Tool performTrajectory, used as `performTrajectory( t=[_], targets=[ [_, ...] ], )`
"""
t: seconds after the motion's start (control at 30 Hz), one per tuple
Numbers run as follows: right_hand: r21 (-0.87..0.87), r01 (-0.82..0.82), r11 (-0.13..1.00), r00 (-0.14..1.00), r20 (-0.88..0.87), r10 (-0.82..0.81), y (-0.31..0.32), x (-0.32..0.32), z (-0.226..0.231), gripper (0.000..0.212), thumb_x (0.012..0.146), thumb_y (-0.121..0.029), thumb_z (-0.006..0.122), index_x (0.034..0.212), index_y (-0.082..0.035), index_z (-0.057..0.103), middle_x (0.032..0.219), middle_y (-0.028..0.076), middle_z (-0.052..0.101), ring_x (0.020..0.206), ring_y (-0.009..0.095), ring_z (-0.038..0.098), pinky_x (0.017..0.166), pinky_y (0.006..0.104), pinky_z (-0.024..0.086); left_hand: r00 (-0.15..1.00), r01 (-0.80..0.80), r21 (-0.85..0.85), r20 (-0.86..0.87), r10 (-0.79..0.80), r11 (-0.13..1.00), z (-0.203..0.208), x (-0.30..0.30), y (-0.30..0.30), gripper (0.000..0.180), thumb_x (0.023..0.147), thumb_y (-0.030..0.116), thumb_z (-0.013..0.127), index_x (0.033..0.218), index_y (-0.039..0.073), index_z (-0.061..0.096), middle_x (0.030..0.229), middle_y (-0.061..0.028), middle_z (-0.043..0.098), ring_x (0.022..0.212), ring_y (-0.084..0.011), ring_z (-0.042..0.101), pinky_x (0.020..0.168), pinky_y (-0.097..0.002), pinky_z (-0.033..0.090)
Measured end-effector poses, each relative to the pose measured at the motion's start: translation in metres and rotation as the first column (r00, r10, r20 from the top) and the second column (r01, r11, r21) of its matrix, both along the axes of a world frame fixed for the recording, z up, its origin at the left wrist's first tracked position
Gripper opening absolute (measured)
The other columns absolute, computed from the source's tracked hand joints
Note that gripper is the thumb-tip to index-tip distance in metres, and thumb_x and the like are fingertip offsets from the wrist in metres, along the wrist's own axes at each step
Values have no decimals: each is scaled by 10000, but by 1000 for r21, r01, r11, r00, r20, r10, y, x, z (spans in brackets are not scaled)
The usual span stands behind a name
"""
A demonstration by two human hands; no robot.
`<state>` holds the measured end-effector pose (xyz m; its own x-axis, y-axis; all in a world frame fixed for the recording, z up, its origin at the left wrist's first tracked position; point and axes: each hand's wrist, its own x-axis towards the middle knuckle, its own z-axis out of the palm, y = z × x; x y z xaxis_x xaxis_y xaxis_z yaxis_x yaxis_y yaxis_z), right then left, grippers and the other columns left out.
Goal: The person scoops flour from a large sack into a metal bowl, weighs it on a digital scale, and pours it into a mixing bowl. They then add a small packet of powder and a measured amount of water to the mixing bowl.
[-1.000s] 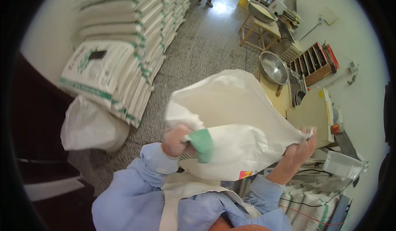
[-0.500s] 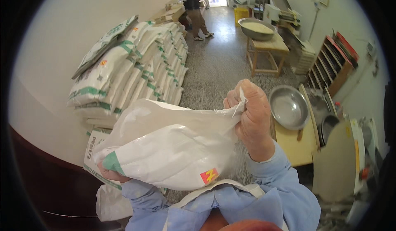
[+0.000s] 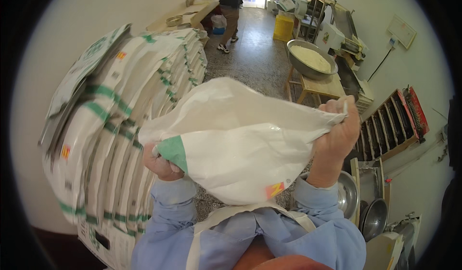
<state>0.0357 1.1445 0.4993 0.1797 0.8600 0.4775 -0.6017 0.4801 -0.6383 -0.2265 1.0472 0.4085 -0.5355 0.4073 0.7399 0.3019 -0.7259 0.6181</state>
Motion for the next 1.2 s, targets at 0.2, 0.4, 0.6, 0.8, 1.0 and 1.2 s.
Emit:
performTrajectory(
  t=[0.2, 0.4, 0.6, 0.8, 1.0, 1.2],
  targets=[
    [35, 134, 990, 991, -24, -133, 182, -8, -14, 263, 906, -154, 420, 666, -96, 330, 620, -18, 266, 536, 88, 259, 491, 243, 257, 869, -408, 106, -260, 421, 907, 3, -16, 211, 148, 810, -12, 494, 669, -1, 449, 565, -96, 522, 463, -108, 488, 415, -230, 393],
    [-23, 8, 1000, 985, -170, -12, 390, -45, -11, 259, 904, -145, 420, 658, -109, 348, 615, -23, 279, 532, 83, 272, 492, 244, 261, 973, 84, 24, 212, -87, 996, 1, -44, 399, 81, 775, -21, 529, 700, -3, 502, 638, -103, 580, 506, -121, 524, 459, -222, 423],
    [228, 337, 914, 908, 180, -379, 570, -102, -14, 224, 902, -132, 400, 694, -81, 337, 649, -8, 313, 590, 98, 323, 551, 240, 327, 973, -194, 54, -113, 199, 979, -14, -110, 596, 81, 732, 24, 605, 702, -2, 535, 679, -81, 584, 553, -139, 529, 520, -243, 431],
    [-20, 493, 870, 868, 82, -490, 744, -148, 6, 155, 894, -109, 410, 753, -52, 381, 724, 23, 392, 680, 125, 386, 650, 247, 396, 940, -123, -1, -320, 116, 992, 2, -136, 799, 16, 733, 7, 555, 723, 7, 543, 649, -57, 561, 565, -143, 532, 505, -259, 410],
    [94, 489, 867, 857, 135, -498, 928, -163, -8, 150, 875, -117, 413, 744, -50, 389, 698, 7, 357, 658, 118, 373, 629, 243, 393, 928, -247, 64, -271, 255, 967, 2, -160, 1006, 89, 760, -9, 541, 678, 24, 530, 612, -40, 550, 512, -102, 499, 466, -218, 377],
    [-129, 324, 937, 935, -110, -338, 1108, -183, -13, 249, 879, -91, 390, 653, -101, 287, 628, -19, 231, 559, 99, 269, 524, 246, 297, 978, 167, -14, 132, -163, 986, -6, -176, 1172, 185, 783, 5, 568, 624, 41, 479, 598, -24, 547, 511, -76, 481, 464, -201, 372]
  ],
)
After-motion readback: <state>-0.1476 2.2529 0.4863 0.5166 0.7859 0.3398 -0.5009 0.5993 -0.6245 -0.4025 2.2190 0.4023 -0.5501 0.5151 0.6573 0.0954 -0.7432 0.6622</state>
